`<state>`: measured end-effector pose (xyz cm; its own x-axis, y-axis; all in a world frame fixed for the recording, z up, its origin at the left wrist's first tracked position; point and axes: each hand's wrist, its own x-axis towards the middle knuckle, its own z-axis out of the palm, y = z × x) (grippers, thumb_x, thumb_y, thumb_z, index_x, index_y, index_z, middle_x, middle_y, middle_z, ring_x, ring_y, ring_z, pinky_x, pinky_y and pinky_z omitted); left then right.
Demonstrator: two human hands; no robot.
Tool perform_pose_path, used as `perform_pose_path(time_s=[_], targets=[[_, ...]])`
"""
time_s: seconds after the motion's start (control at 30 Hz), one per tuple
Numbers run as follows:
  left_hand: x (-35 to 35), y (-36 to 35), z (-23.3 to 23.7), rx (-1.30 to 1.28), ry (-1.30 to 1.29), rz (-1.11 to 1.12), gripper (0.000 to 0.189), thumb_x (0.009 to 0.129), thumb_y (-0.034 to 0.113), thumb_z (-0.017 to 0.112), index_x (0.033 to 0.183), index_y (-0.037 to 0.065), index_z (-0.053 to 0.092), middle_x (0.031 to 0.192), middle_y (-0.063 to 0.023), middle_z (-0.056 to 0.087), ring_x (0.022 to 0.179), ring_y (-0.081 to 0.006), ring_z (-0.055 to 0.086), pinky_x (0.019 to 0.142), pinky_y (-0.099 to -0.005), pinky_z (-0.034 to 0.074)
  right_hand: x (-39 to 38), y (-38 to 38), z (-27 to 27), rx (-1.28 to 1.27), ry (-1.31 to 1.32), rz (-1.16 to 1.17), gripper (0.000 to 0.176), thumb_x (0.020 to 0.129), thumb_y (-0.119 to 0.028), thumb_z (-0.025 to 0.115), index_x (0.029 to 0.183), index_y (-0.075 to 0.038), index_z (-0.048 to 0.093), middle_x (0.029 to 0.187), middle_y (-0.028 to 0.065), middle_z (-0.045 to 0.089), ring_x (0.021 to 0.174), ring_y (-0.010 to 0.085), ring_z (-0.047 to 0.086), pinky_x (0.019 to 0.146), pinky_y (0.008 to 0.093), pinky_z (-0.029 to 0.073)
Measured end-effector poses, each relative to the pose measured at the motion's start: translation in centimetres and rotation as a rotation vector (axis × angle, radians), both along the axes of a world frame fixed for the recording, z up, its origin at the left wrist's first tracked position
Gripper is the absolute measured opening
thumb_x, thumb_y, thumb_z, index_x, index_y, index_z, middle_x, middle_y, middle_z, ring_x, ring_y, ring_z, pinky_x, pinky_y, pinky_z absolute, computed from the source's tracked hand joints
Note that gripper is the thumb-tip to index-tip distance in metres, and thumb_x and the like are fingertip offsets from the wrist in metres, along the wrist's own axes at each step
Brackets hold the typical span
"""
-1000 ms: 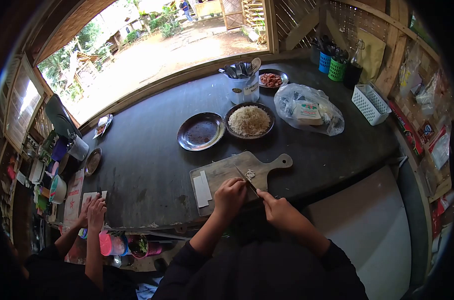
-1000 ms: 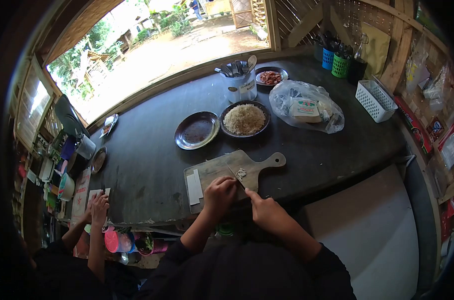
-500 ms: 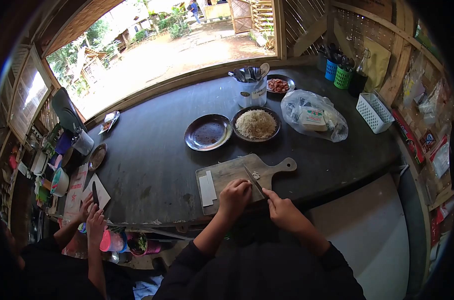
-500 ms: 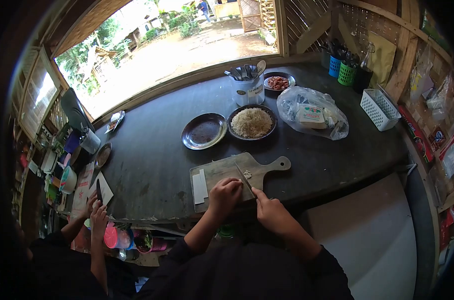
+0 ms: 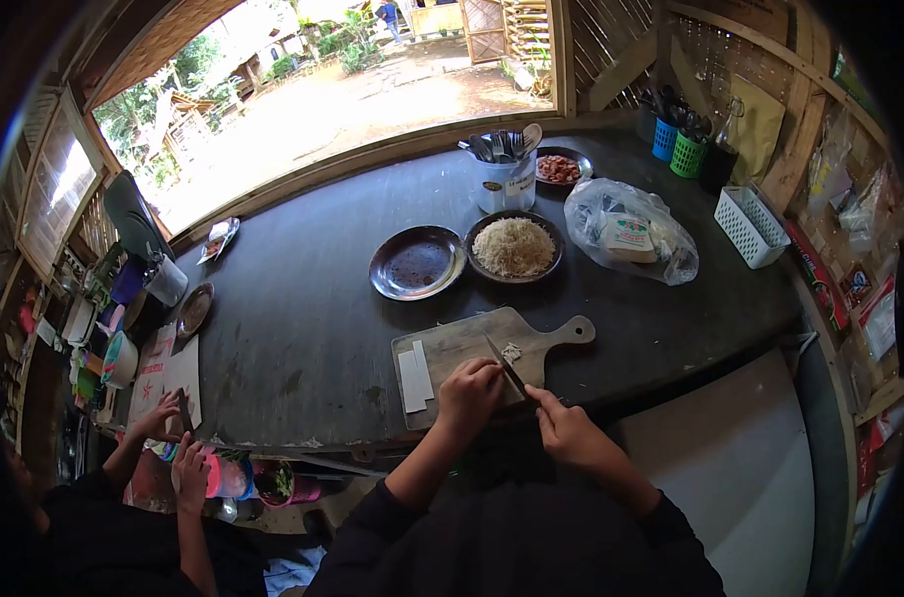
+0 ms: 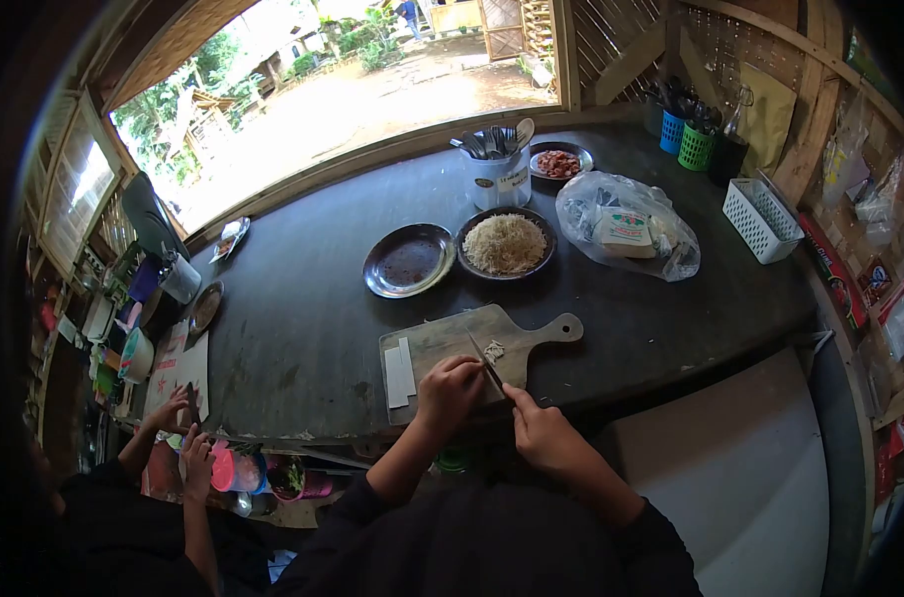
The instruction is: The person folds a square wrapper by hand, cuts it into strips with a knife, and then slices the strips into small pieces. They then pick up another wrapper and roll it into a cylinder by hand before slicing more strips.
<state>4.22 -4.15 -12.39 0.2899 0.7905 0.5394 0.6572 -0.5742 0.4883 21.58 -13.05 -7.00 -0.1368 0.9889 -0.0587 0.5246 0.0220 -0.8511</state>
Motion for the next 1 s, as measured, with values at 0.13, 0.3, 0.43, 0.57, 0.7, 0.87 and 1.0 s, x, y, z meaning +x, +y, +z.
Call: perform_pose_path(time_s=[0.13,0.3,0.43,0.57,0.7,0.87,1.0], targets=[[-0.1,0.0,0.2,-0.007,0.025,-0.010,0.009,0.080,0.014,0.066,0.085,0.007,0.069,0.095,-0.0045,0.068,0.089,-0.0236,0.066,0.076,-0.0335,0.053,-0.1,0.2,-1.1,0.100,-0.052,0.021,0.039,0.093,-0.012,0.045,0.132,-0.007,0.046,0.071,0.0294,0.060,0.069,0.0450,0.062,0.064,0.0513,0.049],[-0.1,0.0,0.2,-0.003,0.026,-0.006,0.009,0.080,0.014,0.066,0.085,0.007,0.068,0.095,-0.0041,0.068,0.089,-0.0231,0.065,0.076,-0.0333,0.053,-0.3,0.5,0.5,-0.001,-0.226,0.055,0.040,0.093,-0.010,0.046,0.133,-0.006,0.047,0.075,0.0284,0.061,0.069,0.0421,0.063,0.063,0.0471,0.049],[0.0,-0.1,0.4,-0.011,0.047,-0.004,0.009,0.079,0.014,0.066,0.084,0.008,0.068,0.095,-0.0034,0.068,0.090,-0.0222,0.065,0.075,-0.0328,0.053,0.0,0.7,-0.7,0.067,-0.211,0.069,0.043,0.090,-0.012,0.047,0.133,-0.008,0.046,0.069,0.0296,0.060,0.067,0.0460,0.062,0.064,0.0527,0.050],[0.0,0.0,0.4,0.006,0.036,-0.008,0.009,0.077,0.012,0.066,0.084,0.007,0.069,0.095,-0.0040,0.069,0.089,-0.0239,0.066,0.076,-0.0340,0.053,-0.3,0.9,-0.9,0.049,-0.253,0.059,0.046,0.088,-0.011,0.048,0.134,-0.007,0.044,0.068,0.0289,0.061,0.067,0.0458,0.062,0.064,0.0527,0.051],[0.0,0.0,0.3,0.000,0.055,0.002,0.009,0.077,0.012,0.066,0.084,0.007,0.068,0.094,-0.0042,0.068,0.088,-0.0241,0.066,0.075,-0.0341,0.053,-0.7,1.1,-0.6,0.046,-0.351,0.100,0.049,0.086,-0.009,0.048,0.135,-0.008,0.043,0.069,0.0287,0.061,0.068,0.0451,0.063,0.066,0.0530,0.051],[-0.1,0.0,0.3,0.018,0.046,-0.005,0.009,0.078,0.012,0.066,0.084,0.006,0.068,0.093,-0.0047,0.068,0.087,-0.0247,0.066,0.074,-0.0345,0.053,0.1,0.0,0.1,0.008,-0.344,0.100,0.047,0.088,-0.011,0.047,0.135,-0.009,0.043,0.071,0.0294,0.061,0.069,0.0457,0.063,0.067,0.0529,0.051],[-0.1,-0.2,0.3,0.030,0.020,-0.013,0.009,0.078,0.011,0.066,0.085,0.006,0.068,0.092,-0.0051,0.067,0.085,-0.0256,0.066,0.074,-0.0346,0.053,1.0,-0.4,-0.6,0.029,-0.188,0.047,0.041,0.093,-0.013,0.046,0.134,-0.009,0.044,0.072,0.0277,0.061,0.069,0.0440,0.062,0.064,0.0508,0.048]])
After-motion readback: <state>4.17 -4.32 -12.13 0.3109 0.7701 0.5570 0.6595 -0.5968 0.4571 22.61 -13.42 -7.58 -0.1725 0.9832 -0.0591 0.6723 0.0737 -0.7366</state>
